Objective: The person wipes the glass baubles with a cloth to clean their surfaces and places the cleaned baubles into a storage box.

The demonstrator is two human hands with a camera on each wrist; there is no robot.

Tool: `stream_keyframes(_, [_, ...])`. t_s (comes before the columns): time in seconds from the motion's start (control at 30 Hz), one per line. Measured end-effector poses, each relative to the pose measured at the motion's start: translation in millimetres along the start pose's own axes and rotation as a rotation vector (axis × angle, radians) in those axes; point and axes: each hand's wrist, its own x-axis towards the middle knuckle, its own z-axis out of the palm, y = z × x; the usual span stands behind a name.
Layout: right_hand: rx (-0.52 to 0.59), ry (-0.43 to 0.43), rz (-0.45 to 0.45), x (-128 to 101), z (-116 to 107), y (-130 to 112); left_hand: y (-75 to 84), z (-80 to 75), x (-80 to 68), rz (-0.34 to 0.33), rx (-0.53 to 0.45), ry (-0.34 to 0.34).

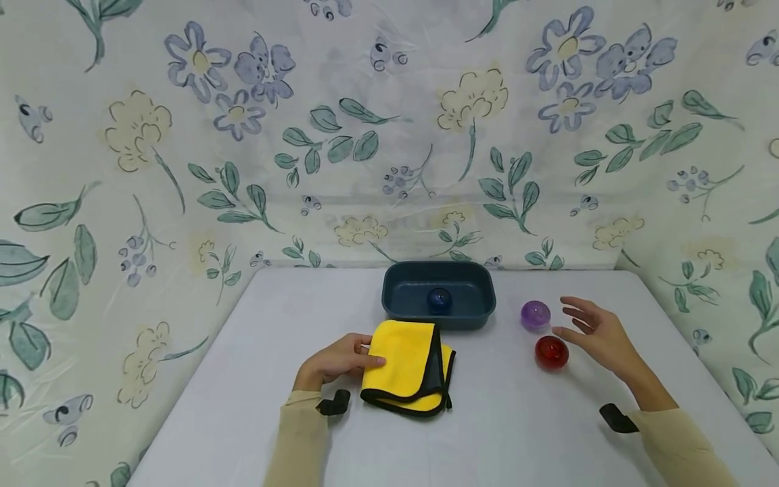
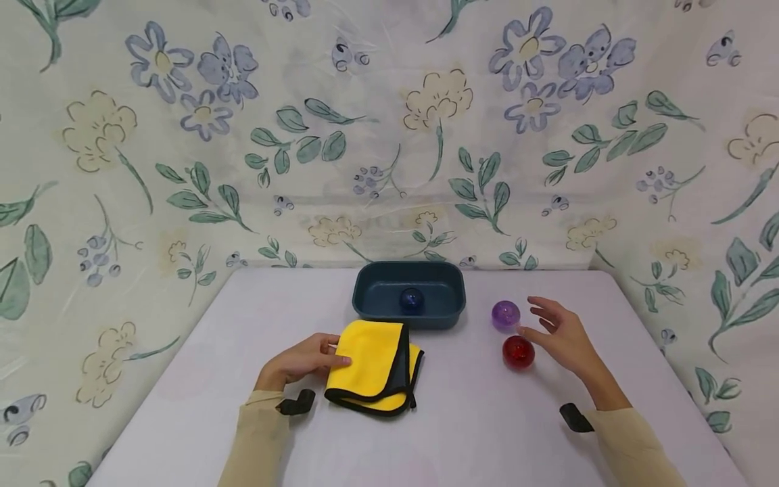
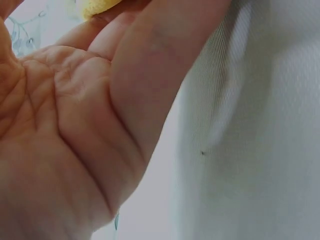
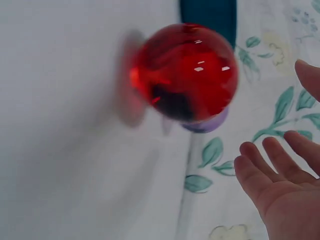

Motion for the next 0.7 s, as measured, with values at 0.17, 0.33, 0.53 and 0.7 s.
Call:
stream_keyframes(0.17, [0.003, -0.008, 0.018, -16.1, 4.1, 19.2, 2.1, 1.0, 2.2, 0.029, -0.006, -0.023])
stream_keyframes(0.33, [0.028, -0.072, 0.028, -24.5, 11.6, 31.1, 3.7, 1.9, 2.9, 0.039, 0.004, -0.014])
stream_keyframes(0.53, [0.053, -0.13, -0.004, -26.9, 17.1, 35.7, 10.3, 8.4, 3.2, 0.04, -0.016, -0.014])
stream_keyframes(0.7, [0.048, -0.139, -0.005, -26.7, 18.9, 36.7, 13.2, 11.4, 3.6, 0.018, -0.036, -0.027])
